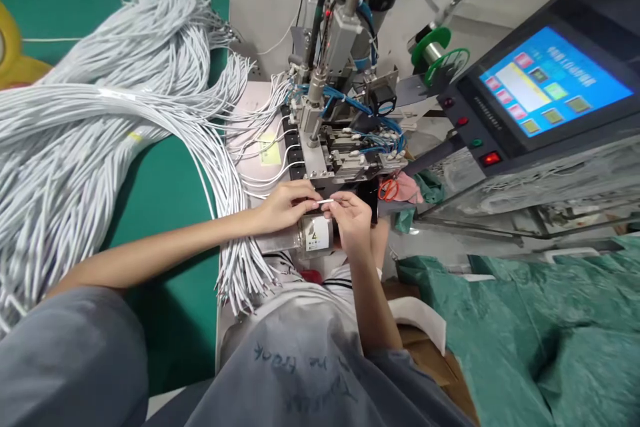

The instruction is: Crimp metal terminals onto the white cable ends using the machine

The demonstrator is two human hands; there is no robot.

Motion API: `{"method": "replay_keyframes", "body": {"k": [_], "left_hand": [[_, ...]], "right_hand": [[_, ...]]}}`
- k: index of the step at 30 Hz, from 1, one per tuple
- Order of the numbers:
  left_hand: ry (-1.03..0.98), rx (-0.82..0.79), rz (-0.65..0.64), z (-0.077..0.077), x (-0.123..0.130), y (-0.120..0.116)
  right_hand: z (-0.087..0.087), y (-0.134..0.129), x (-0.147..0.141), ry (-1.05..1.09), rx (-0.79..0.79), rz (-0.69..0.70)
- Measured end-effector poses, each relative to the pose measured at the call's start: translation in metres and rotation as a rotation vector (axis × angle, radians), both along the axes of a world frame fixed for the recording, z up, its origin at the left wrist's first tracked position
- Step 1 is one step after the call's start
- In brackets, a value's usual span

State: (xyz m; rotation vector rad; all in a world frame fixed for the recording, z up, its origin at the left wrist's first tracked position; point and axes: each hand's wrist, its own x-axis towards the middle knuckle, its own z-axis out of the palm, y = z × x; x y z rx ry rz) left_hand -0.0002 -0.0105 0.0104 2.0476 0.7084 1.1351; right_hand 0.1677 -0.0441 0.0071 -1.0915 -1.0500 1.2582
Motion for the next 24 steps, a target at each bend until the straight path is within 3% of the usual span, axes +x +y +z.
{"method": "replay_keyframes", "body": {"k": [8,12,14,18,24], "left_hand": [[-0.013,-0.055,-0.01,0.008,0.0,-0.003],[-0.006,-0.147,-0.096,0.015,-0.002,-0.001],[0.017,-0.165,-0.116,0.017,-0.003,0.0],[0.076,-0.099,-0.039,0.016,-0.004,0.0],[0.138,0.036,0.003,0.009,-0.004,-0.001]], "right_hand": [[0.006,0.001,-0.007,-0.086,0.166,-0.045],[0.012,-0.001,-0.005,-0.203,0.233,-0.051],[0.013,-0.004,-0.007,-0.232,0.207,-0.074],[0.017,-0.012,-0.009,-0.277,0.104,-0.09],[0.019,-0.007,0.001,-0.405,0.034,0.031]]}}
